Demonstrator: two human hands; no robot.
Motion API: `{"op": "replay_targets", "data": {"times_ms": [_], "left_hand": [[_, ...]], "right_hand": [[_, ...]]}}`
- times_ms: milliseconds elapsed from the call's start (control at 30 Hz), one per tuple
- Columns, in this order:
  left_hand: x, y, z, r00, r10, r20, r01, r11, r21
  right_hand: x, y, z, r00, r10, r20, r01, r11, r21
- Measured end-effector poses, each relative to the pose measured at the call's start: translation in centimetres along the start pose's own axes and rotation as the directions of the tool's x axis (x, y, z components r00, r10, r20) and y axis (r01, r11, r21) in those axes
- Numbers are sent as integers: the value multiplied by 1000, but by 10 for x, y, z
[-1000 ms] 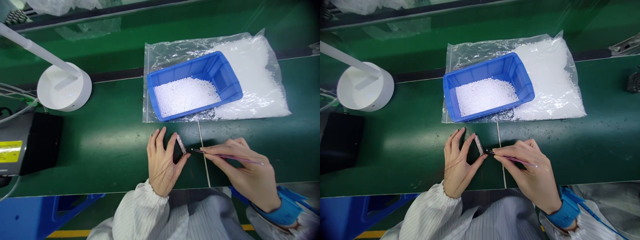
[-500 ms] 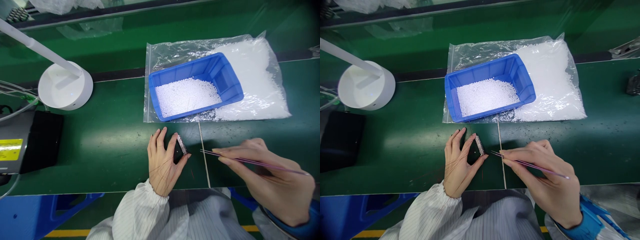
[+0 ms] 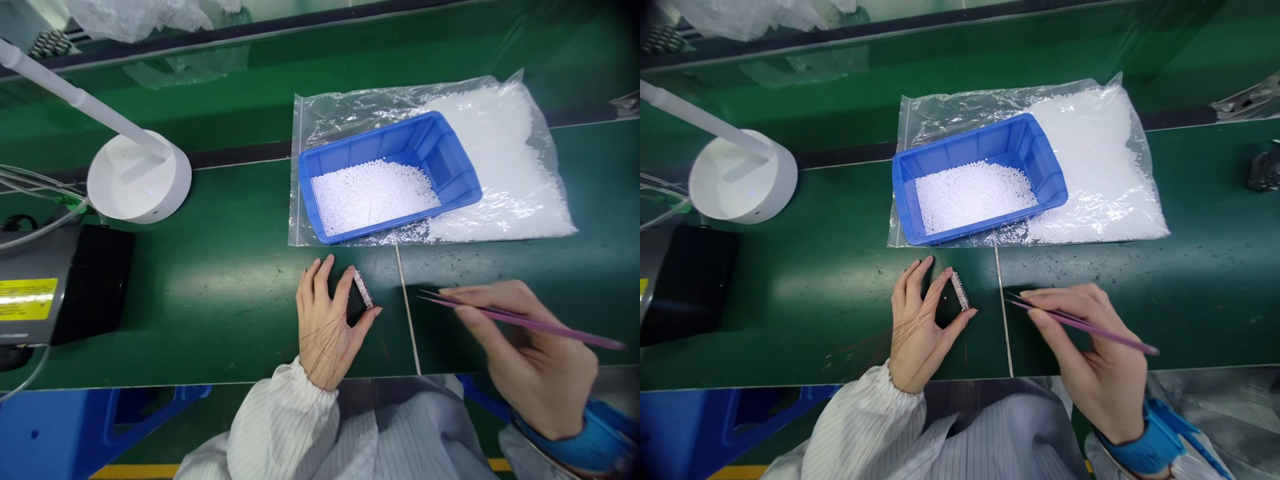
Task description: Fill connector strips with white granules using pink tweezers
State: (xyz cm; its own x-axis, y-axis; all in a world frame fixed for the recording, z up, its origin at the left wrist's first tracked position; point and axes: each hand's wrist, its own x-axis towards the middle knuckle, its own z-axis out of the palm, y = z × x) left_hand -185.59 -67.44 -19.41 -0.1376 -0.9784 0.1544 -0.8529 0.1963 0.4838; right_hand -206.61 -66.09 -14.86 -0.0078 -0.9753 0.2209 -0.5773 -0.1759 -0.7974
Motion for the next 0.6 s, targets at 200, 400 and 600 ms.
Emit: {"op": "replay_targets", "data": {"times_ms": [200, 400, 600], "left_hand": [[0, -1, 1, 1000, 3, -4, -3, 1000, -4], [-1, -1, 2, 1000, 10, 0, -10, 1000, -14], [-1, 0, 1, 1000, 10, -1, -10, 1000, -20]], "right_hand": [[3, 3, 3, 968, 15, 252, 46, 971, -235], [8, 6, 36, 909, -14, 417, 161, 934, -319], [15, 5, 40, 913, -13, 409, 156, 935, -319]]}}
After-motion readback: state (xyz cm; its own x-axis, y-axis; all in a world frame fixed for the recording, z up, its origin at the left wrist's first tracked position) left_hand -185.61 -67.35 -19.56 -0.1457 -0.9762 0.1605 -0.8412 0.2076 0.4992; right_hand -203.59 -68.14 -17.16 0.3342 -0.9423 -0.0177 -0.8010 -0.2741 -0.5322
